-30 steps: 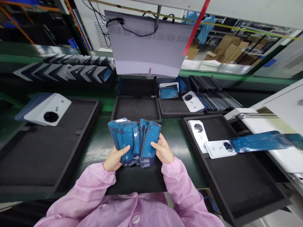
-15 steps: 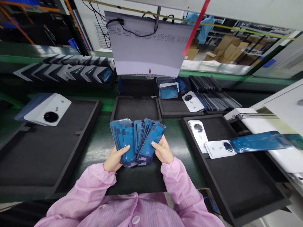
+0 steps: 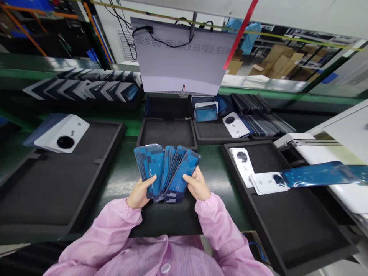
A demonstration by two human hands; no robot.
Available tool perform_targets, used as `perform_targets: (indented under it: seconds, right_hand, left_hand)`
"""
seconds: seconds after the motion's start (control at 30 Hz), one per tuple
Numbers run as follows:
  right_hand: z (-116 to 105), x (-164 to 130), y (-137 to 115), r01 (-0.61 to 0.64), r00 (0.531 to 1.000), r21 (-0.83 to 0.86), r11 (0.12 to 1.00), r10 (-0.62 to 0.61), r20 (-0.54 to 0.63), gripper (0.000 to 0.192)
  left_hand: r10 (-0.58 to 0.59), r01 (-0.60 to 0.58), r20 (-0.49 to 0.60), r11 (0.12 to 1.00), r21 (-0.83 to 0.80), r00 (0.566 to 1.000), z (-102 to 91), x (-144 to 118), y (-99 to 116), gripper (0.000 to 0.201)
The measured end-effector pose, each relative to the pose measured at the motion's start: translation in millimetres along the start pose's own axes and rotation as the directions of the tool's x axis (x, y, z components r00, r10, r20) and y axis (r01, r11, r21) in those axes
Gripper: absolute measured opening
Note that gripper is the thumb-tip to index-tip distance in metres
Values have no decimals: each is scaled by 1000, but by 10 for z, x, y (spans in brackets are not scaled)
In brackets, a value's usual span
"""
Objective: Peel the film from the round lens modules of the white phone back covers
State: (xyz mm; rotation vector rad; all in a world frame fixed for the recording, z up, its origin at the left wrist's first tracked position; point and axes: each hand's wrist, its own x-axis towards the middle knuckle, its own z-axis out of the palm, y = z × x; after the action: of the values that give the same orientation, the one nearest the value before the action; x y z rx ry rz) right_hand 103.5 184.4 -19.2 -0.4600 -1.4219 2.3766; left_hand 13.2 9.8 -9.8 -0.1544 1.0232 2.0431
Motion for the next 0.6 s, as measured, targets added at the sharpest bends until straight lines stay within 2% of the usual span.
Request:
perform_targets:
  seconds: [0.1,0.2,0.3,0.37,0.5,0.6]
  right_hand:
    - [-20,-8,-24,11,1000,-2,1000,-11,16,55]
    - [18,-24,14,-34,996,-31,999,36,81,60]
    - [64,-30,67,-67,991,-36,997,71,114,63]
    - [66,-24,75,-46,995,-15,999,47,84,61]
    - [18,-20,24,49,999,12,999,-49,-3,53]
    - [14,-36,6,38,999,-15,999,-38,25,57]
  left_hand:
    - [39,-38,-20,999,37,999,4,1,-2,58]
    - [44,-45,21,997,68,999,-18,-3,-31,57]
    - [-44,43,9,999,22,999,-38,4,-41,49]
    - [-87,86,-19,996,-29,996,-41,17,-27,44]
    - [20,-22,-59,999,-29,998,-26,31,-2,45]
    - [67,-66,-32,997,29,997,-16,12,-23,50]
